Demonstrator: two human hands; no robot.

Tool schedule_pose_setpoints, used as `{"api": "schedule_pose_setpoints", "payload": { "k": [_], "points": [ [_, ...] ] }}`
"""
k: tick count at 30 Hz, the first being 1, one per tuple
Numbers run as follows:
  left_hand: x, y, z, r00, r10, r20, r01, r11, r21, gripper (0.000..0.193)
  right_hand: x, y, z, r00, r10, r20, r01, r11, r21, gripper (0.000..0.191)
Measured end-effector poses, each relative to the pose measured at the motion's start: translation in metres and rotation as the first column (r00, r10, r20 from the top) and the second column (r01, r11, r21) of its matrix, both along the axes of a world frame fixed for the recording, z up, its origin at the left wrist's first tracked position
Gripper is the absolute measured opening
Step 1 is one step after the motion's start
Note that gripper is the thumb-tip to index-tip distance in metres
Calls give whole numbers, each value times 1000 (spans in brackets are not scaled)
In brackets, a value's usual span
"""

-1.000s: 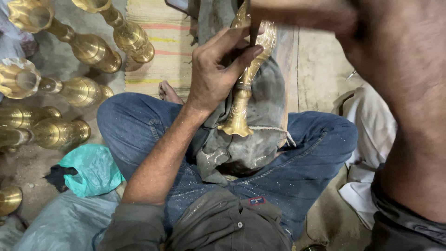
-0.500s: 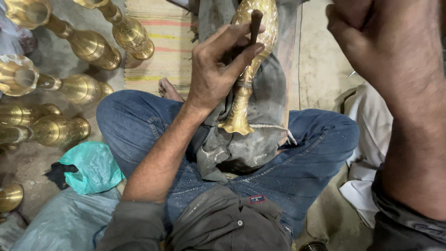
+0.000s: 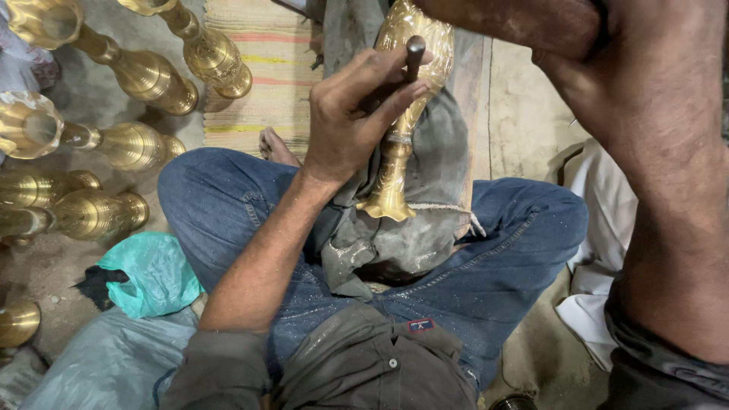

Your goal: The person sits cross-legged on the floor with a brass vase resting on a sandbag on their lap. They hold a punch against the vase's embossed surface and strike it with a wooden mallet, repositioning the punch repeatedly to work the decorative pattern, occasionally rotating the vase and feeling the surface by hand.

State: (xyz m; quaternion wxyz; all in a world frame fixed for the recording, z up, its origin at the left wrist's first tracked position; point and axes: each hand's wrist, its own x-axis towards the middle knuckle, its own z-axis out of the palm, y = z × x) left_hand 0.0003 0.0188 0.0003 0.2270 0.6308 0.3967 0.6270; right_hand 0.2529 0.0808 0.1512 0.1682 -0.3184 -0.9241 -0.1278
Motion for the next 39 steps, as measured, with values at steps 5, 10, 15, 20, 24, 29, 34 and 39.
{"api": "schedule_pose_setpoints", "payload": {
  "k": [5, 10, 15, 20, 24, 29, 34, 39],
  "points": [
    [4, -1, 0, 999, 52, 6, -52, 998, -41, 28, -6, -5, 4, 994, -110, 10, 110, 991, -71, 13],
    [3, -4, 5, 999, 12, 38, -10, 999, -44, 28, -17, -15, 17, 987, -81, 136, 74, 996, 57, 10],
    [2, -5, 12, 998, 61, -3, -61, 991, -120, 27, -23, -14, 21, 985, -120, 121, 119, 993, 15, 6],
    [5, -5, 14, 997, 72, 21, -69, 992, -102, 29, -17, -7, 15, 989, -87, 116, 81, 995, 51, 9],
    [5, -6, 15, 999, 37, 20, -35, 994, -100, 29, -10, -2, 5, 980, -50, 192, 16, 985, 174, 18],
    [5, -6, 17, 999, 30, 25, -28, 994, -103, 26, -1, 0, -1, 976, -107, 187, 82, 987, 138, 14],
    [4, -9, 17, 996, 87, -27, -89, 990, -110, 27, -2, -2, -2, 990, -66, 123, 59, 997, 59, 12],
    [2, -6, 14, 996, 70, -47, -74, 994, -80, 22, -4, -3, -2, 993, -74, 97, 71, 997, 36, 11]
  ]
}}
